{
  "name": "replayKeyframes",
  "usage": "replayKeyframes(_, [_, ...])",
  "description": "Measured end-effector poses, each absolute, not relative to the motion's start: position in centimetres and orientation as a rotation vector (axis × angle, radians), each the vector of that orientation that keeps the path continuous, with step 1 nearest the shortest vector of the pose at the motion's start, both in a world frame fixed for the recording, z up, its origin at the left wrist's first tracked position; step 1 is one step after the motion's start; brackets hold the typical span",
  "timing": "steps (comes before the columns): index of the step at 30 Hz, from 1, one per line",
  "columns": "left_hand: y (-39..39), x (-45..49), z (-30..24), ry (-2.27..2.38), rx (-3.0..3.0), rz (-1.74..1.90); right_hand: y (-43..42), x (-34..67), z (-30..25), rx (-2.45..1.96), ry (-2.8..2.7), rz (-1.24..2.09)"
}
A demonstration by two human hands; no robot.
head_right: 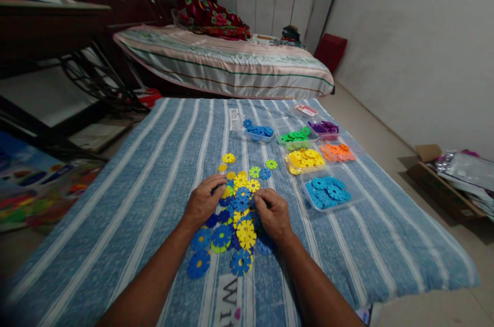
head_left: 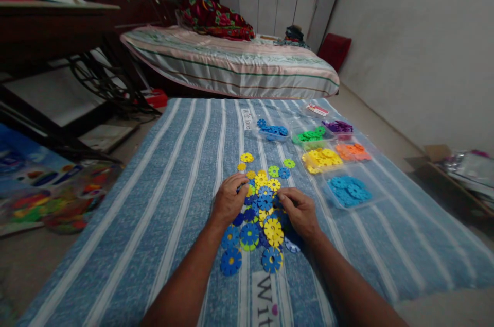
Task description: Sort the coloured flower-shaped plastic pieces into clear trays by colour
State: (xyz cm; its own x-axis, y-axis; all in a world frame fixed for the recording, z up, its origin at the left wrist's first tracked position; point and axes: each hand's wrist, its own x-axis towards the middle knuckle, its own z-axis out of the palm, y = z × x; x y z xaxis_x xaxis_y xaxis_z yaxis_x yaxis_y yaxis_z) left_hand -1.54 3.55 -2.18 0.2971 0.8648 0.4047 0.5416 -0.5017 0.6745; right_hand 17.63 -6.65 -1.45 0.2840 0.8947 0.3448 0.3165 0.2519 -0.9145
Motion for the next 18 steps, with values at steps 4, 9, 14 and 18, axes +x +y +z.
replayKeyframes(4, [3.51,-1.51,-2.19,1.255,2.133,1.068,-6.69,17.93,-1.48,-1.348,-1.172,0.580])
replayKeyframes(9, [3.31,-1.52,-1.87,1.233,2.122,1.076,-6.69,18.09,-1.53,-1.355,-1.139,0.604])
replayKeyframes(14, [3.20,-1.52,-1.77,1.227,2.140,1.070,-6.69,18.26,-1.95,-1.369,-1.179,0.614])
replayKeyframes(18, [3.18,-1.53,-1.80,1.228,2.151,1.075,-6.68,18.23,-2.04,-1.376,-1.200,0.620])
